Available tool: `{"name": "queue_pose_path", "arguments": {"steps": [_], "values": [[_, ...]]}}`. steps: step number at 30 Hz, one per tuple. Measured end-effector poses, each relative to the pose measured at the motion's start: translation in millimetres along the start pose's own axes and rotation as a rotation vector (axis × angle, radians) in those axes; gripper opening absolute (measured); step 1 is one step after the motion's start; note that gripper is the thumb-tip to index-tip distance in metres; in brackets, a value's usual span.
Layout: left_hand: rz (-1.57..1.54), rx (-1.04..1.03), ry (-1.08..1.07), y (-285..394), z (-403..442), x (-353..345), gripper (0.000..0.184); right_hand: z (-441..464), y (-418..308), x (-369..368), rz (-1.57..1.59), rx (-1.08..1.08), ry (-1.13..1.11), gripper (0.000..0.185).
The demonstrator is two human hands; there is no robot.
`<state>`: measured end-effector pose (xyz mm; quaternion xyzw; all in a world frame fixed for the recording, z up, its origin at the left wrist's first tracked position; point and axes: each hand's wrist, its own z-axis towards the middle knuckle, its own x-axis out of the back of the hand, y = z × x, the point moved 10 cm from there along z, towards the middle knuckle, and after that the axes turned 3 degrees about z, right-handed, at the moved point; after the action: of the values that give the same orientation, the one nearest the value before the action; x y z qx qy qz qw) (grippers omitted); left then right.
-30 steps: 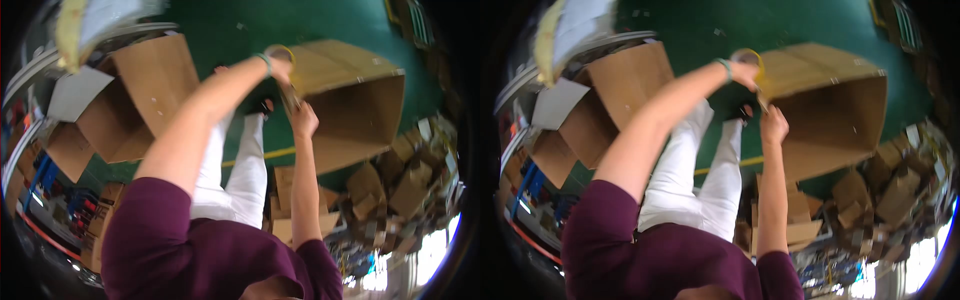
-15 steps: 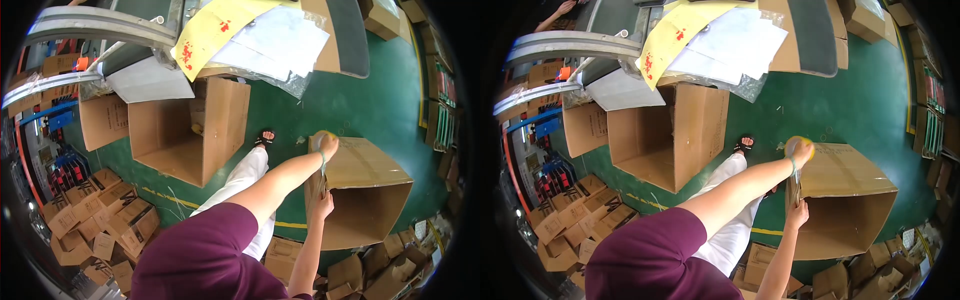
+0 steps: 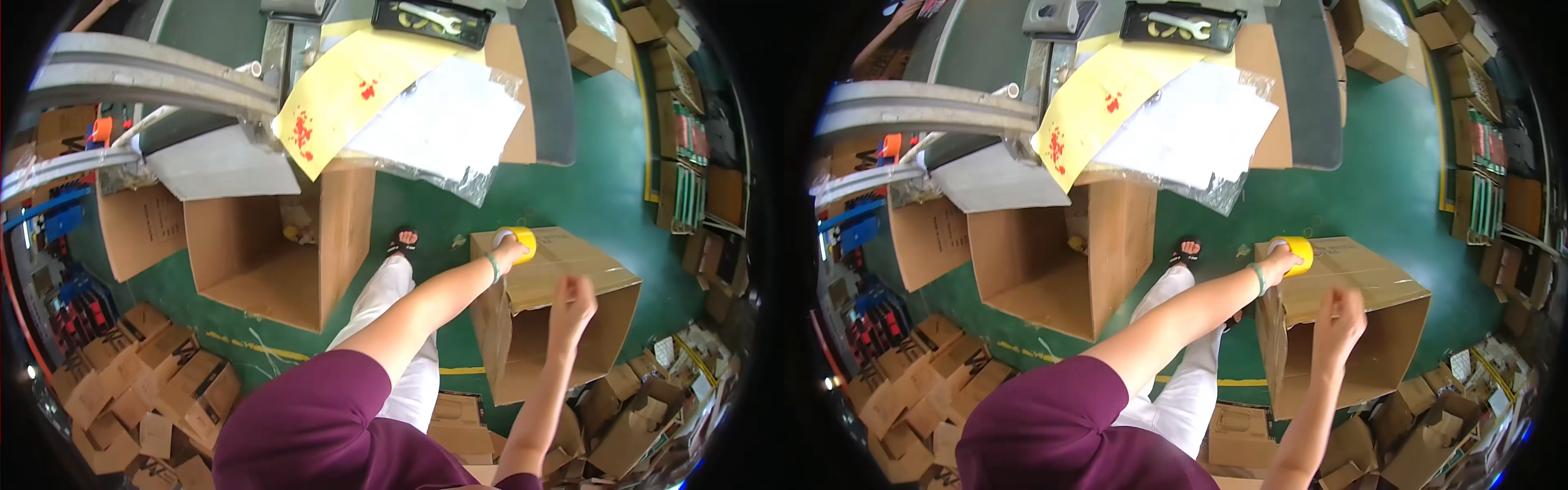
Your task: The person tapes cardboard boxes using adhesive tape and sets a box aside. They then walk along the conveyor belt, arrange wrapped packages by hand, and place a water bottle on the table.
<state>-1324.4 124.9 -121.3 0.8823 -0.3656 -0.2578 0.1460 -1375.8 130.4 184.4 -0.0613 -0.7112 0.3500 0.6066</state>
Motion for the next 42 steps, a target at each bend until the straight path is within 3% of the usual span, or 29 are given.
{"name": "queue_pose_path", "arguments": {"steps": [3,4,5,8,11,13,17,19,20,21,23,25,27,28,29,30,31,34,37,39,40,42], "values": [[0.06,0.051,-0.034,-11,0,-2,0.029,91,-123,-3,0.093,0.308,0.066,0.006],[0.098,-0.017,-0.067,-3,-8,-5,0.028,113,-162,-15,0.174,0.471,0.065,0.01],[0.136,-0.084,-0.098,4,-15,-7,0.028,137,-188,-35,0.167,0.52,0.017,0.011],[0.058,-0.018,-0.196,-10,-17,-13,0.029,194,-254,-97,0.081,0.756,0.062,0.012],[0.001,0.014,-0.228,-5,-26,-12,0.029,235,-273,-174,-0.294,0.611,-0.196,0.015],[0.016,-0.006,-0.202,-1,-25,-7,0.029,227,-282,-182,-0.366,0.711,-0.16,0.014],[0.11,-0.016,-0.177,-4,-16,0,0.028,227,-280,-180,-0.354,0.724,-0.127,0.016],[0.18,-0.031,-0.126,4,-19,10,0.028,220,-279,-131,0.006,0.721,0.08,0.013],[0.289,-0.002,-0.112,-7,-10,14,0.031,217,-265,-107,0.206,0.602,0.072,0.011],[0.235,-0.099,-0.094,-20,5,13,0.031,207,-243,-83,0.401,0.477,0.068,0.009],[0.292,-0.132,-0.047,-26,12,22,0.029,168,-167,-54,0.94,0.059,0.068,0.01],[0.339,-0.218,-0.009,-18,10,28,0.03,105,-86,-36,1.15,-0.222,0.208,0.014],[0.442,-0.299,-0.023,13,-7,27,0.03,26,-9,-37,1.114,-0.47,0.274,0.015],[0.454,-0.329,-0.035,25,-12,25,0.033,-14,21,-47,1.156,-0.528,0.161,0.014],[0.558,-0.435,-0.028,12,5,22,0.036,-57,46,-59,1.218,-0.699,0.184,0.013],[0.695,-0.355,-0.073,16,3,18,0.037,-98,64,-71,1.21,-0.809,0.169,0.013],[0.624,-0.509,-0.04,28,-2,15,0.034,-137,82,-86,1.199,-0.923,0.151,0.014],[0.564,-0.522,-0.226,51,-11,-13,0.031,-233,116,-153,1.358,-1.366,0.04,0.027],[0.561,-0.462,-0.32,9,17,-44,0.034,-259,147,-227,1.879,-1.442,0.051,0.028],[0.74,-0.467,-0.498,22,-6,-65,0.04,-236,165,-253,2.159,-1.221,0.093,0.028],[0.925,-0.493,-0.583,8,-3,-71,0.038,-241,180,-260,1.983,-1.405,0.197,0.038],[1.465,-0.472,-0.934,-13,-15,-82,0.029,-223,187,-260,1.932,-1.389,0.271,0.03]]}}
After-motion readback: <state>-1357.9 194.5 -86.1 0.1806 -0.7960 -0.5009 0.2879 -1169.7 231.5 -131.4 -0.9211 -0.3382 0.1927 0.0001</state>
